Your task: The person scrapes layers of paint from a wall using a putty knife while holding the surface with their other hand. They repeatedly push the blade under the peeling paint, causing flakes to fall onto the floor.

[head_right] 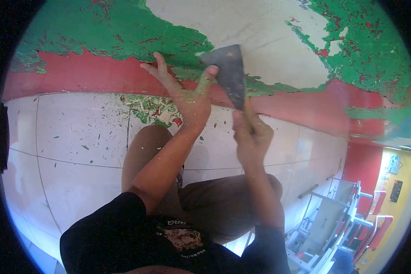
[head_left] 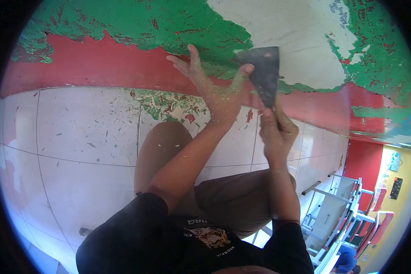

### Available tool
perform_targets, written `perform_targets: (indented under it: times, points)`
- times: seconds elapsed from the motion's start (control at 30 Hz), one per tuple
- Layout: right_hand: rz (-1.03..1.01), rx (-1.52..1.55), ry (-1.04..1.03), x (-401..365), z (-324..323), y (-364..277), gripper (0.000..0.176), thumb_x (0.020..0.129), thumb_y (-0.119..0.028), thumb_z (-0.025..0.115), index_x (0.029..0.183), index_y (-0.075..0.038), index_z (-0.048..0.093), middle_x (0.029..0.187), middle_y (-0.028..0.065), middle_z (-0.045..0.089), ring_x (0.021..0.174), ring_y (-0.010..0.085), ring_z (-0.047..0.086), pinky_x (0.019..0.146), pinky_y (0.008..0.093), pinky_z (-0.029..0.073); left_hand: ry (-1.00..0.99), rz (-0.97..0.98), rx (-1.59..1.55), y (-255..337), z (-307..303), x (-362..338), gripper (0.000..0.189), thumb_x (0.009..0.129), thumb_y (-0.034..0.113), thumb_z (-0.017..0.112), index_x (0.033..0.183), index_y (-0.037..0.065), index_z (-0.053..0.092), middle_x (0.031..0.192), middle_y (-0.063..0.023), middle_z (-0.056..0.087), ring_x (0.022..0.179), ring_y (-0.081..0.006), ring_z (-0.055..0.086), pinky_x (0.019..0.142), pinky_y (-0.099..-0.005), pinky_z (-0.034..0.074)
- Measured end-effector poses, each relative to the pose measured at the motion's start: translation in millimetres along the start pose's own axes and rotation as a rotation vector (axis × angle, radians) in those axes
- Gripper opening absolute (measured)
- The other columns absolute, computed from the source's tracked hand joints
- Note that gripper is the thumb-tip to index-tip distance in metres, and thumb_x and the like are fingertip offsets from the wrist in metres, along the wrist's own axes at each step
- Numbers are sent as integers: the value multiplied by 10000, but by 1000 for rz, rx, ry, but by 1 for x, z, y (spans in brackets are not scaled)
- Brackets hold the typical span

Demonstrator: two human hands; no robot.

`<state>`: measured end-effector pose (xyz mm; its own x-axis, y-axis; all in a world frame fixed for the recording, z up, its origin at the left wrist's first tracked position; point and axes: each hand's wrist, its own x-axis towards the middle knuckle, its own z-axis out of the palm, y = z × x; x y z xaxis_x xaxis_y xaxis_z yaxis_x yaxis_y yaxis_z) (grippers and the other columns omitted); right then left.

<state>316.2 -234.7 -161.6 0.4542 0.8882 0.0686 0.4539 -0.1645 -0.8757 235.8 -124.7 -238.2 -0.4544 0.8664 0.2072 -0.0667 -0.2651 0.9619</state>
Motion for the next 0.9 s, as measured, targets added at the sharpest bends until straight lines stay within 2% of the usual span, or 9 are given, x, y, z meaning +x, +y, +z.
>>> perform_targets:
  times: [0.03,0.07,0.2,0.27,0.33,0.43,0.57,0.63,0.9]
  points:
    - [-17,34,-45,0,9,-6,450,977,-148,711,1396,-18,615,733,-14,611,639,31,495,553,211,404,-2,2,-2,-3,0,1,1179,800,489,861,1644,106,133,1673,-281,-146,1570,-402,-71,1246,-536,122]
    - [-301,-145,-153,5,21,-16,435,980,-121,699,1395,-23,617,757,3,615,655,31,476,570,206,394,16,-49,-157,-8,-2,2,1050,869,482,793,1633,107,178,1677,-279,-131,1567,-414,-80,1229,-589,86]
    - [-242,-116,-202,10,28,-23,455,986,-158,706,1409,-27,603,738,-2,577,653,42,444,595,205,379,10,-178,-374,0,-13,5,759,1036,434,583,1609,91,222,1691,-241,-128,1577,-377,-66,1221,-610,54]
    - [-290,-117,-244,4,17,-23,467,987,-177,710,1416,-32,598,740,-12,571,653,44,436,599,205,373,28,-166,-394,0,-12,4,918,971,442,689,1615,72,151,1682,-255,-144,1569,-403,-95,1221,-608,32]
    - [-6,-28,-103,-6,5,-28,489,986,-206,720,1429,-43,591,743,-37,564,654,43,444,600,210,381,-31,-130,-249,0,-11,1,1123,879,466,799,1628,80,57,1689,-221,-154,1571,-351,-33,1242,-540,95]
    - [5,2,-41,-9,-6,-22,484,977,-213,733,1418,-58,609,714,-54,550,637,39,443,576,210,381,-66,-22,-152,-4,-6,2,1317,781,407,901,1627,96,-60,1660,-257,-220,1558,-382,-126,1231,-584,36]
    - [44,17,-25,-11,-9,-19,477,966,-208,745,1398,-45,625,690,-62,542,614,40,446,566,213,381,-91,-28,-105,0,-5,4,1395,755,438,912,1622,109,-130,1632,-303,-253,1538,-428,-182,1220,-613,-13]
    - [53,26,-15,-10,-8,-20,476,964,-200,747,1397,-45,626,690,-66,539,609,41,448,568,213,381,-80,-35,-88,-4,-2,5,1528,618,559,949,1626,63,-88,1595,-362,-281,1486,-555,-226,1157,-725,-51]
    - [25,74,-24,-8,-18,-14,515,970,-205,738,1410,15,588,851,-2,648,702,47,499,595,200,396,-98,-28,12,-9,2,4,1633,531,696,921,1622,64,-117,1580,-395,-273,1469,-584,-231,1146,-751,-40]
